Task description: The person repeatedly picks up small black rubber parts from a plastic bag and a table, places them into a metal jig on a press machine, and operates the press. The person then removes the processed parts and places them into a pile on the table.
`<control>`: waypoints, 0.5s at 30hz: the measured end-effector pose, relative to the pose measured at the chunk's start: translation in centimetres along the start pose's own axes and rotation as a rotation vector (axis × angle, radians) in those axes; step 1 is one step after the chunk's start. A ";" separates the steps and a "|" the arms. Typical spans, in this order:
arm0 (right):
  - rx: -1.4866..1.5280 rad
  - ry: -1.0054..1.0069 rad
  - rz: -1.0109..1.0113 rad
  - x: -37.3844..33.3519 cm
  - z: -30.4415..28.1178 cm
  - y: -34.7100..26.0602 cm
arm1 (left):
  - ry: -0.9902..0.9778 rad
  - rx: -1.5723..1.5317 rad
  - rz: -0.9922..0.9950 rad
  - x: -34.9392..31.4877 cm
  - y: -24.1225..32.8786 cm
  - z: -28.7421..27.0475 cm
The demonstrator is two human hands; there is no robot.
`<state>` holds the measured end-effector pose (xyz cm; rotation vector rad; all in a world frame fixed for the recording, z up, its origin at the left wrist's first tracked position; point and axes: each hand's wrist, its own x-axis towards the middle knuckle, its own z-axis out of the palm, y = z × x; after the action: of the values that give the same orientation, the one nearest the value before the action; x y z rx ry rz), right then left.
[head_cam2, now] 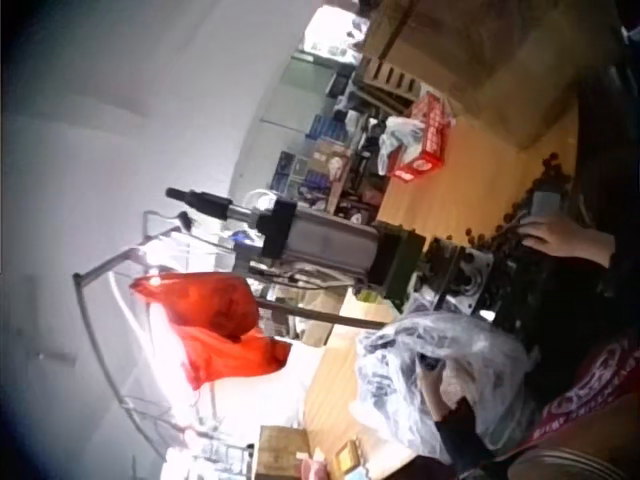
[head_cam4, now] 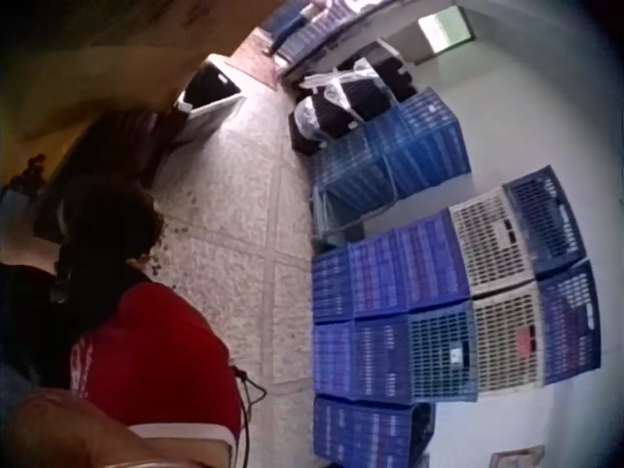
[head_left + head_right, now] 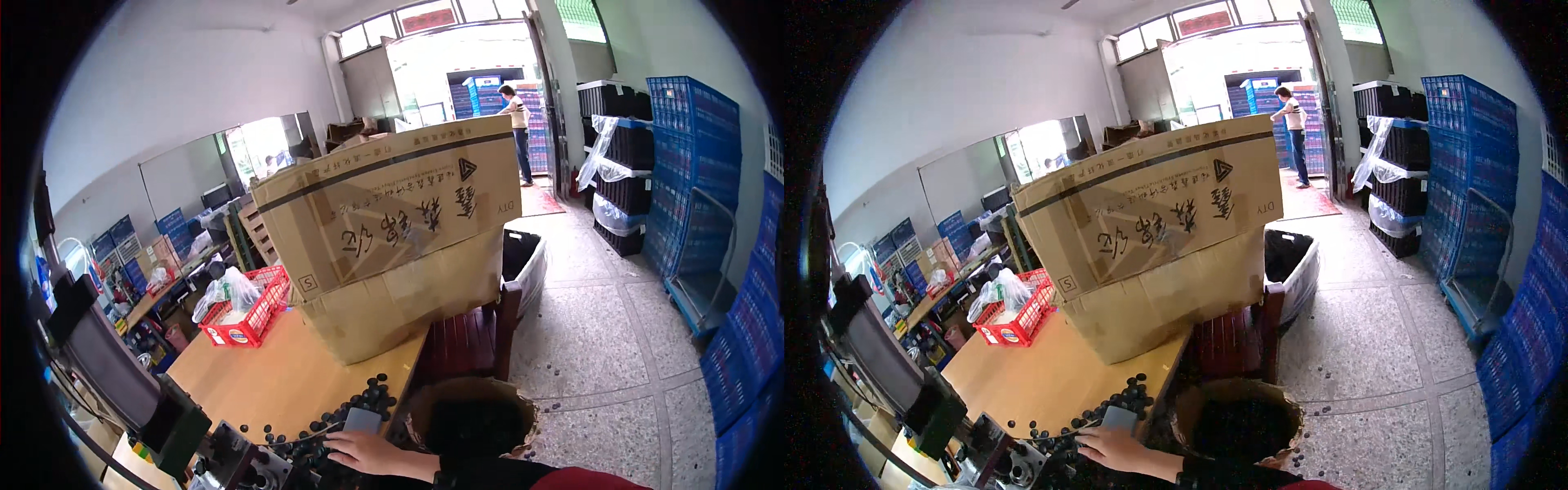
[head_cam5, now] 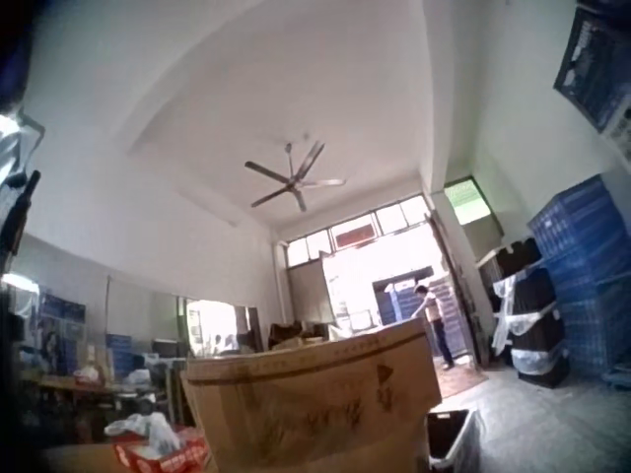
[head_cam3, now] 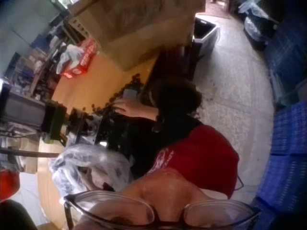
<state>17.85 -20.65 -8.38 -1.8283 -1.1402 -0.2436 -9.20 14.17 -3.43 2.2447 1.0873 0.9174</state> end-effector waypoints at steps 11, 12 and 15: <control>-0.002 0.023 -0.109 1.4 3.4 -5.3 | -0.153 -0.858 -0.078 -12.4 7.9 -5.1; -0.076 0.010 -0.096 1.1 3.2 -6.0 | -0.177 -0.920 -0.066 -13.2 8.2 -4.9; -0.016 0.179 -0.157 0.1 3.9 -6.6 | -0.248 -1.095 -0.015 -15.3 8.1 -4.7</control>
<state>11.63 -16.62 -6.49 -1.6953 -1.1582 -0.4979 -15.72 -2.25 -0.43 1.3626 0.3149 0.8798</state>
